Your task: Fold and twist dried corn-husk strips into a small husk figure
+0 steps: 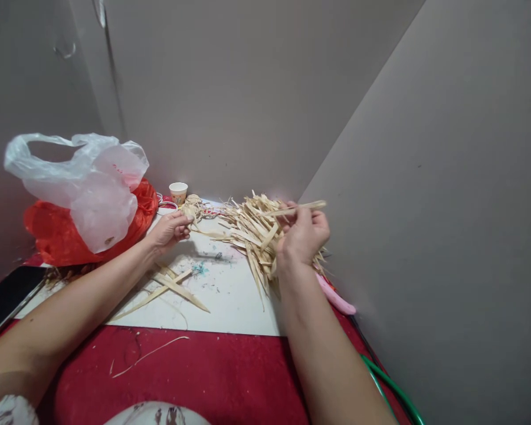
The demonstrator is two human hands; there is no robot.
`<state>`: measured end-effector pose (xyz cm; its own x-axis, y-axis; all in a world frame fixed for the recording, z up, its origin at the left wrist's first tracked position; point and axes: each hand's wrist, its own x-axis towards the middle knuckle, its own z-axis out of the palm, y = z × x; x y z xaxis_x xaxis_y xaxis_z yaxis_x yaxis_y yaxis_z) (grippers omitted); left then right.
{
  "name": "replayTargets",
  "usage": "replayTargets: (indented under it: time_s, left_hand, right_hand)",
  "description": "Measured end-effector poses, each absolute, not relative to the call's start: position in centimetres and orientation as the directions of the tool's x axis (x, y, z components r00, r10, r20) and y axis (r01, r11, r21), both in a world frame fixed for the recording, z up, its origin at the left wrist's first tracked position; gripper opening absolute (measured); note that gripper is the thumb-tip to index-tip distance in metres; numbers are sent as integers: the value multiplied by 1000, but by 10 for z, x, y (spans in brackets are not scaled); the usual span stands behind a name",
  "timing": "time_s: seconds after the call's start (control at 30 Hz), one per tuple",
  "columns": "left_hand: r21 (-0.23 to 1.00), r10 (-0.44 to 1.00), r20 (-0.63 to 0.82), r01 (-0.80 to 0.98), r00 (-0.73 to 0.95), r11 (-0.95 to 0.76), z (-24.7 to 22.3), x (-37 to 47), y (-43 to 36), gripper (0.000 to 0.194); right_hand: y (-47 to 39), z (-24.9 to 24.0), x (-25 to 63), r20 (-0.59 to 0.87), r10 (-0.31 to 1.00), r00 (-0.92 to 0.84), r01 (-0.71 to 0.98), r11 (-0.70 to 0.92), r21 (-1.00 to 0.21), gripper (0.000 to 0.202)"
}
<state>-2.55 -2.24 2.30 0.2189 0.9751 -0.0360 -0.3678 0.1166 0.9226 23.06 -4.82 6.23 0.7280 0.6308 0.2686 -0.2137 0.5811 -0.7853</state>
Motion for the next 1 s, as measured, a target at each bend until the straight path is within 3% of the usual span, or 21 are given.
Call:
replayTargets:
  time_s: [0.07,0.13,0.27,0.33,0.4,0.6,0.83,1.0]
  left_hand:
    - [928,968,-53,-346,246,139,22,-23,-24,32]
    - [934,957,-64,-321,283,158,23,-20,-27,32]
    - [952,940,-61,-264,337,156,23,-13,-34,30]
    - [965,934,-44,-228,354,132,21,-11,-36,30]
    - [974,927,-25,-201,374,107,19,-10,-37,30]
    - [960,883,-70,-208,464,185,19,-13,-38,29]
    - [957,903,-84,-219,420,191,19,-14,-35,26]
    - [940,896,-92,-259,435,222,18,-8,-40,38]
  right_hand:
    - [-55,74,233,271,627,730,-244,610,-754,23]
    - [-61,76,226,251,718,649,-301,545,-782,24]
    - [-69,56,188,63,976,207,-349,134,-927,18]
    - [-72,42,167,-31,1000,-3,-269,-30,-963,23]
    - [-74,31,153,-54,991,-120,-180,-75,-981,30]
    - [-74,25,156,-56,988,-142,-134,-75,-988,34]
    - [-66,42,183,-7,996,88,-367,26,-930,36]
    - [-71,37,175,-59,998,-12,-241,-61,-969,35]
